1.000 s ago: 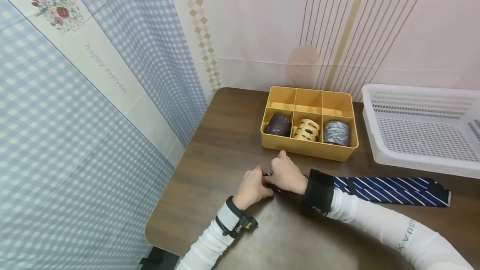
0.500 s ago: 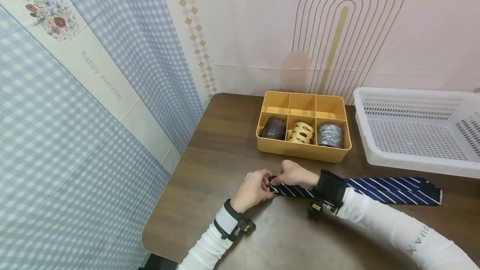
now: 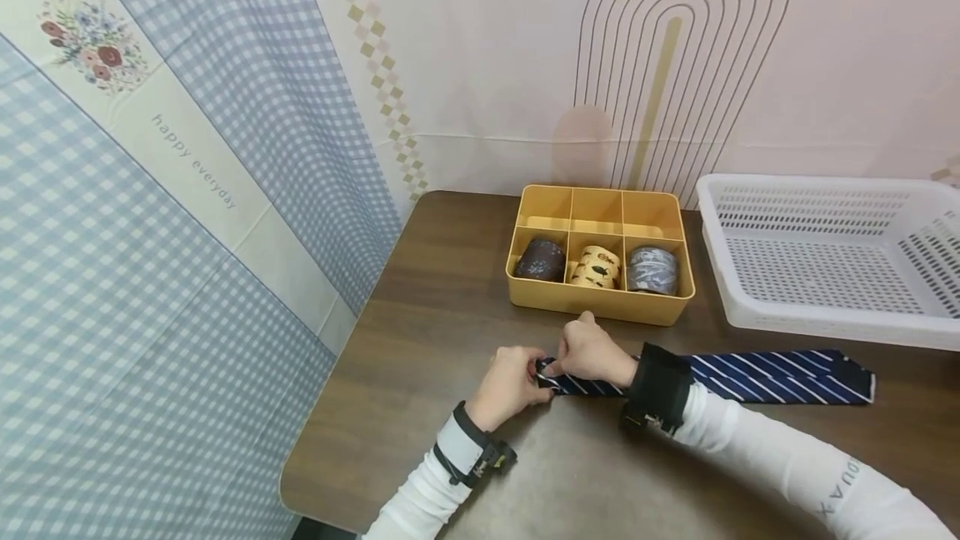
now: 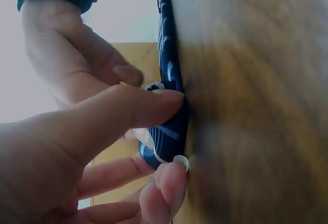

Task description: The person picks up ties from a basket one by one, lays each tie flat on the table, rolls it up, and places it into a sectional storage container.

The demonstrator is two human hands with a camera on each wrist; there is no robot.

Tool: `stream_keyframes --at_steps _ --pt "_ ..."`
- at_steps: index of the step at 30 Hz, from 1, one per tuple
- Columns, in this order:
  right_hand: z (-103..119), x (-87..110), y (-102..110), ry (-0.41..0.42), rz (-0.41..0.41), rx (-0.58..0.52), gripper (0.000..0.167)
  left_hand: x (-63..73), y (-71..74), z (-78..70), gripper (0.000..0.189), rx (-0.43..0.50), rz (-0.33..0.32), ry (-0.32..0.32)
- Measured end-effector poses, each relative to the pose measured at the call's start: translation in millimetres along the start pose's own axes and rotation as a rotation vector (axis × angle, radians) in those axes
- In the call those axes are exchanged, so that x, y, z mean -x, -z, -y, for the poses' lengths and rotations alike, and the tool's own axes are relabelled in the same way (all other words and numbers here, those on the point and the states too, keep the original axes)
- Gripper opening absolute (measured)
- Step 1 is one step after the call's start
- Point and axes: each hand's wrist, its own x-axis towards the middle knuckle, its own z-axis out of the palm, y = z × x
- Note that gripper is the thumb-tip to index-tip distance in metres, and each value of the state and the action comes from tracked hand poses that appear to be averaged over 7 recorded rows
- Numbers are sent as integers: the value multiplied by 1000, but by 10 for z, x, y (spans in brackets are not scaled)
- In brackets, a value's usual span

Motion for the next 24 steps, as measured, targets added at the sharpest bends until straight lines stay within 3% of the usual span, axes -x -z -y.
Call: stream_keyframes --at_steps 4,8,16,20,24 --pt "100 59 -20 56 -66 88 36 -4 -13 -54 22 -17 1 46" --pt "261 119 -33 71 -64 131 29 -11 -33 -113 26 -65 -25 71" --pt "334 155 -92 11 -61 214 16 -14 -103 -133 37 -163 -67 -2" --pt "282 140 -68 8 -32 183 17 -14 -113 -150 44 -201 -80 -17" --pt "207 107 -21 -23 43 125 24 -5 -102 -167 47 -171 -53 36"
